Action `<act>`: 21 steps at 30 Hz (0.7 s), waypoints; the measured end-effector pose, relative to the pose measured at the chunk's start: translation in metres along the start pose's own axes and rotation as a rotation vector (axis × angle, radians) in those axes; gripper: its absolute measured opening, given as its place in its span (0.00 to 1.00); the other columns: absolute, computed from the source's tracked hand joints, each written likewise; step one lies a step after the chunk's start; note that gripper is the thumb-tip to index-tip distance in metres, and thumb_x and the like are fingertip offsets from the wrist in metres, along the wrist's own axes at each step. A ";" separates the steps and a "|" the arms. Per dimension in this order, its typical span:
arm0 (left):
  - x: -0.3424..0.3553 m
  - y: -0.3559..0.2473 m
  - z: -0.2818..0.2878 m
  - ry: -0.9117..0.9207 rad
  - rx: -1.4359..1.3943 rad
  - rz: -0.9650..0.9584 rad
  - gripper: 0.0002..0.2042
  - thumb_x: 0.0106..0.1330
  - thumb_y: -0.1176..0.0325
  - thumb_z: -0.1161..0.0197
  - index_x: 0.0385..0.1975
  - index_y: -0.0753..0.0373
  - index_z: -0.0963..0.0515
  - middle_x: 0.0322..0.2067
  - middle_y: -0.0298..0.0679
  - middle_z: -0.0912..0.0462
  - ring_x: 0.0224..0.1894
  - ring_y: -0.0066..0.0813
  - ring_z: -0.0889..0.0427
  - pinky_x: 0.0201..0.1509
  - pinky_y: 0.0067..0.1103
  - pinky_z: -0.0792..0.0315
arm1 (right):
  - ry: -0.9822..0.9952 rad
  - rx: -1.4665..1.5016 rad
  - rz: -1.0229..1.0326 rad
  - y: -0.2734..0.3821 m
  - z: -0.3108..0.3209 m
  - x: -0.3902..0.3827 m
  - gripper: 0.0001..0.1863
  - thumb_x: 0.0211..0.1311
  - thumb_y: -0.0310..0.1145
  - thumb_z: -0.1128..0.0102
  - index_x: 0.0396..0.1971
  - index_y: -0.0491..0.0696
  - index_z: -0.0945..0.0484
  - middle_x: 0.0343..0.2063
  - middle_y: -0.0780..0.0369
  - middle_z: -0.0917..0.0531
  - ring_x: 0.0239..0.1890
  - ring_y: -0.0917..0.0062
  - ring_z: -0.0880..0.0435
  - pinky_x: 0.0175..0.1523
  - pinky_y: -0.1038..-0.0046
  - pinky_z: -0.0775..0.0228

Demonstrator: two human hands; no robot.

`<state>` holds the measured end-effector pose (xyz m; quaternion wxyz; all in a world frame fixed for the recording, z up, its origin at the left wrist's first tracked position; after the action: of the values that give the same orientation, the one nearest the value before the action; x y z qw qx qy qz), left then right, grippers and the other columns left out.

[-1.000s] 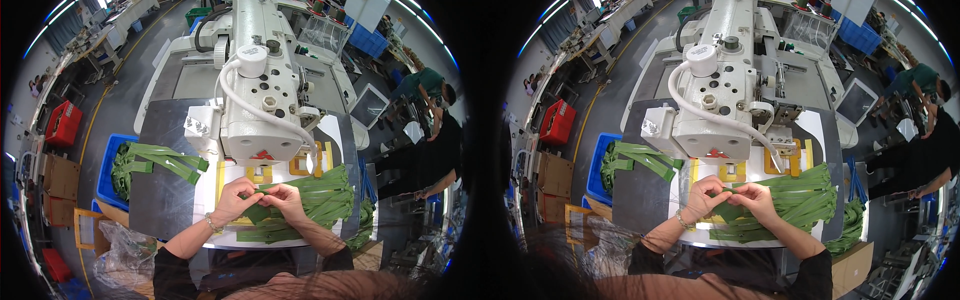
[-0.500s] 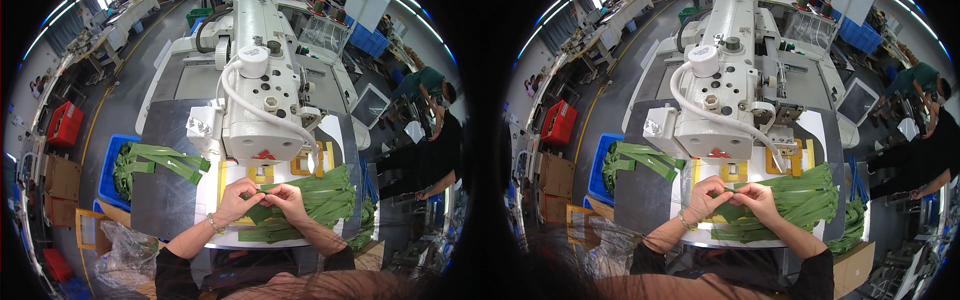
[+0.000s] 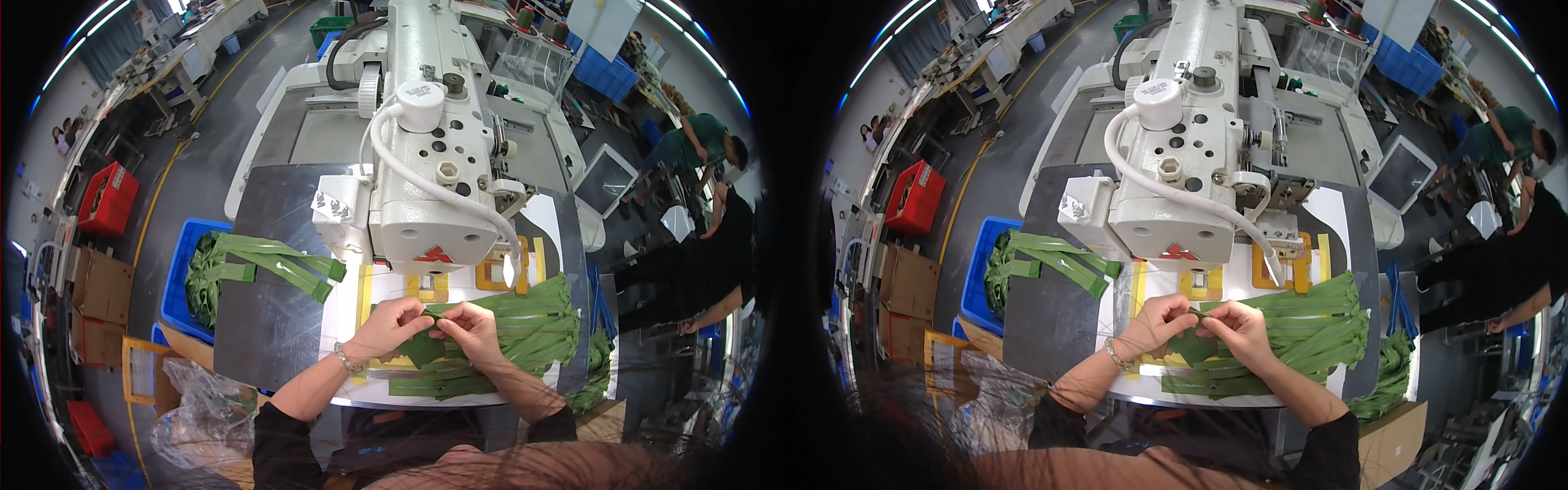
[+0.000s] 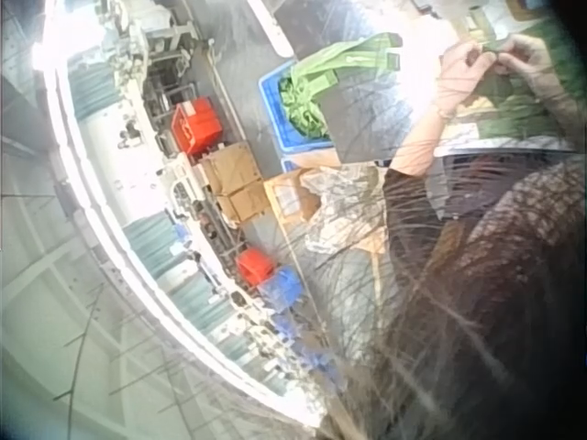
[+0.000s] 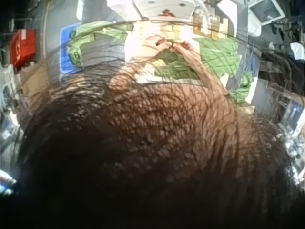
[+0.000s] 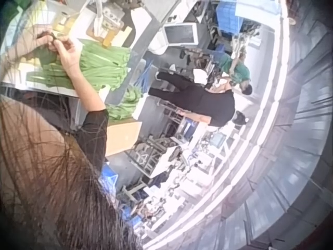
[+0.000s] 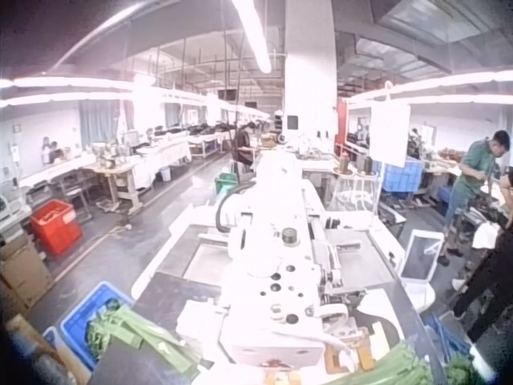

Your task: The person is sewing green straps using an industrial sewing machine.

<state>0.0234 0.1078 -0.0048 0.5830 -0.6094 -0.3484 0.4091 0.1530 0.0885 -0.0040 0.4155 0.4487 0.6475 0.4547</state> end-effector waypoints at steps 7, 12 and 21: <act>-0.002 -0.014 -0.011 0.065 0.142 -0.010 0.17 0.69 0.60 0.45 0.23 0.68 0.33 0.15 0.36 0.36 0.19 0.20 0.40 0.22 0.22 0.43 | 0.000 -0.019 -0.011 0.000 0.001 0.000 0.02 0.62 0.20 0.42 0.32 0.37 0.25 0.31 0.58 0.17 0.32 0.76 0.15 0.39 0.78 0.20; -0.002 -0.020 -0.009 0.019 0.196 -0.080 0.16 0.68 0.62 0.43 0.23 0.68 0.32 0.15 0.39 0.36 0.19 0.22 0.40 0.22 0.23 0.43 | -0.007 -0.019 -0.012 0.004 -0.002 0.000 0.01 0.62 0.19 0.42 0.32 0.38 0.25 0.31 0.58 0.17 0.33 0.76 0.14 0.39 0.78 0.20; -0.003 -0.023 -0.003 -0.056 0.305 -0.170 0.16 0.64 0.63 0.39 0.20 0.67 0.32 0.13 0.38 0.34 0.16 0.20 0.38 0.21 0.21 0.39 | -0.011 0.031 -0.023 0.002 -0.004 0.001 0.01 0.61 0.19 0.43 0.32 0.38 0.25 0.31 0.57 0.17 0.33 0.75 0.14 0.40 0.77 0.19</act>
<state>0.0255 0.1057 0.0188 0.6913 -0.4704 -0.3486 0.4235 0.1495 0.0894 -0.0015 0.4173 0.4502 0.6572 0.4374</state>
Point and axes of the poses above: each hand's wrist, its own x-axis towards the middle knuckle, its own z-axis out of the back of the hand, y = z × x, the point moved 10 cm from there along x, towards the middle knuckle
